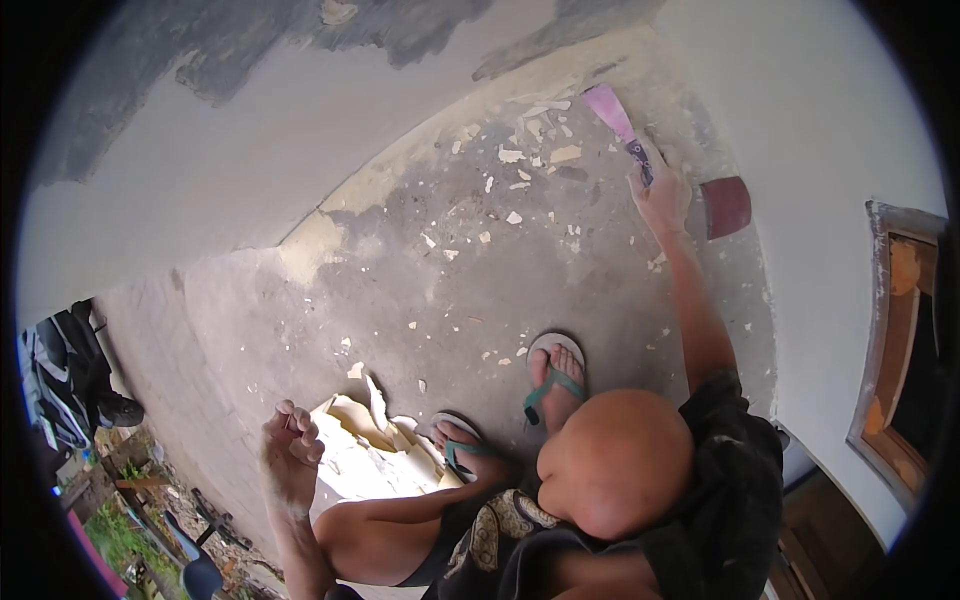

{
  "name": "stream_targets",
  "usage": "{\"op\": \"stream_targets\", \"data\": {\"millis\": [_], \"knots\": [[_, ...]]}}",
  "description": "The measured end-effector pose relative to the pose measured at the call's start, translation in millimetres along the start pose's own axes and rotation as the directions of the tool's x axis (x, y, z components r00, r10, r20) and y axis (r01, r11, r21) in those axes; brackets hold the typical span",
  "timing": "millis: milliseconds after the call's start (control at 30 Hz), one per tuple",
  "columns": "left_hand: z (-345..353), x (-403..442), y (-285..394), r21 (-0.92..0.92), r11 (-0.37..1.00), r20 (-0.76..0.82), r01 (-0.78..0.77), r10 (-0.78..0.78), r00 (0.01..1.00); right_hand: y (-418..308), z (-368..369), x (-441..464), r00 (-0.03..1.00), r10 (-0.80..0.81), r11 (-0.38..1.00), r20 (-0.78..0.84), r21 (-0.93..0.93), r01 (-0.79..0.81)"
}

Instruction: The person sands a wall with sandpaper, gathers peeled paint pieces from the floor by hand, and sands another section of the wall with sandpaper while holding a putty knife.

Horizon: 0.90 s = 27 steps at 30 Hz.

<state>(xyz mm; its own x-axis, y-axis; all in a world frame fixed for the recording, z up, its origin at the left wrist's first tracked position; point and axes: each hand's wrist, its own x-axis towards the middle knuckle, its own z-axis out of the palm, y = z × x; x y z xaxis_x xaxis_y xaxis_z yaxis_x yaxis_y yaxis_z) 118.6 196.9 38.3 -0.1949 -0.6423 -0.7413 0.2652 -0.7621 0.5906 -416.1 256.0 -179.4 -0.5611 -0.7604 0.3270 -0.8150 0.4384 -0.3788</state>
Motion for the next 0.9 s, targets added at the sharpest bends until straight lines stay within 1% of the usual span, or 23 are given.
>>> {"op": "stream_targets", "data": {"millis": [33, 133, 233, 333, 367, 400, 467, 500, 567, 600, 633, 667, 767, 867, 900], "knots": [[10, 3, -1, 0.081, 0.996, -0.093, 0.026, -0.018, 0.996, 15, 0, 11, 0.999, -0.018, 1.0, -0.034, -0.024, 0.017], [20, 13, 5, 0.15, 0.988, -0.072, 0.049, -0.038, 0.997, 67, 15, 34, 0.995, -0.041, 0.979, -0.091, -0.204, 0.022], [26, 16, 6, -0.057, 0.998, -0.085, 0.021, -0.026, 0.996, 100, 34, 38, 0.999, 0.025, 0.974, -0.029, -0.226, -0.031], [37, -4, 1, -0.205, 0.977, -0.064, 0.053, -0.067, 0.996, 67, 36, 51, 0.98, -0.091, 0.981, -0.179, -0.183, 0.058], [44, -10, -1, -0.251, 0.966, -0.065, 0.065, -0.083, 0.994, 57, 48, 56, 0.988, -0.085, 0.994, -0.125, -0.077, 0.076], [43, -13, -6, -0.271, 0.956, 0.002, 0.108, -0.112, 0.994, 47, 63, 64, 0.994, -0.082, 0.996, -0.072, 0.032, 0.084], [47, -12, -15, -0.267, 0.955, 0.039, 0.126, -0.12, 0.992, 21, 96, 79, 0.974, -0.226, 0.971, -0.029, 0.077, 0.228], [46, -8, -20, -0.311, 0.941, 0.001, 0.133, -0.14, 0.99, 9, 111, 86, 0.977, -0.214, 0.975, -0.006, 0.066, 0.214], [42, -3, -21, -0.376, 0.917, -0.02, 0.128, -0.147, 0.989, -10, 131, 99, 0.98, -0.197, 0.98, 0.04, 0.036, 0.196], [39, -3, -21, -0.407, 0.905, -0.032, 0.125, -0.151, 0.988, -17, 137, 101, 0.978, -0.209, 0.978, 0.014, -0.019, 0.209], [35, -4, -18, -0.389, 0.914, -0.002, 0.113, -0.124, 0.992, -23, 142, 101, 0.976, -0.219, 0.973, -0.014, -0.074, 0.217], [35, -4, -16, -0.397, 0.913, -0.01, 0.096, -0.109, 0.994, -29, 145, 102, 0.973, -0.228, 0.967, -0.044, -0.127, 0.221], [33, -6, -13, -0.424, 0.903, -0.021, 0.068, -0.085, 0.996, -33, 146, 92, 0.967, -0.247, 0.968, -0.067, -0.058, 0.244], [34, -3, -13, -0.44, 0.895, -0.003, 0.08, -0.091, 0.996, -34, 139, 85, 0.956, -0.29, 0.956, 0.044, 0.069, 0.287], [35, -2, -13, -0.435, 0.896, 0.005, 0.086, -0.093, 0.996, -36, 133, 84, 0.958, -0.26, 0.962, 0.122, 0.124, 0.245]]}}
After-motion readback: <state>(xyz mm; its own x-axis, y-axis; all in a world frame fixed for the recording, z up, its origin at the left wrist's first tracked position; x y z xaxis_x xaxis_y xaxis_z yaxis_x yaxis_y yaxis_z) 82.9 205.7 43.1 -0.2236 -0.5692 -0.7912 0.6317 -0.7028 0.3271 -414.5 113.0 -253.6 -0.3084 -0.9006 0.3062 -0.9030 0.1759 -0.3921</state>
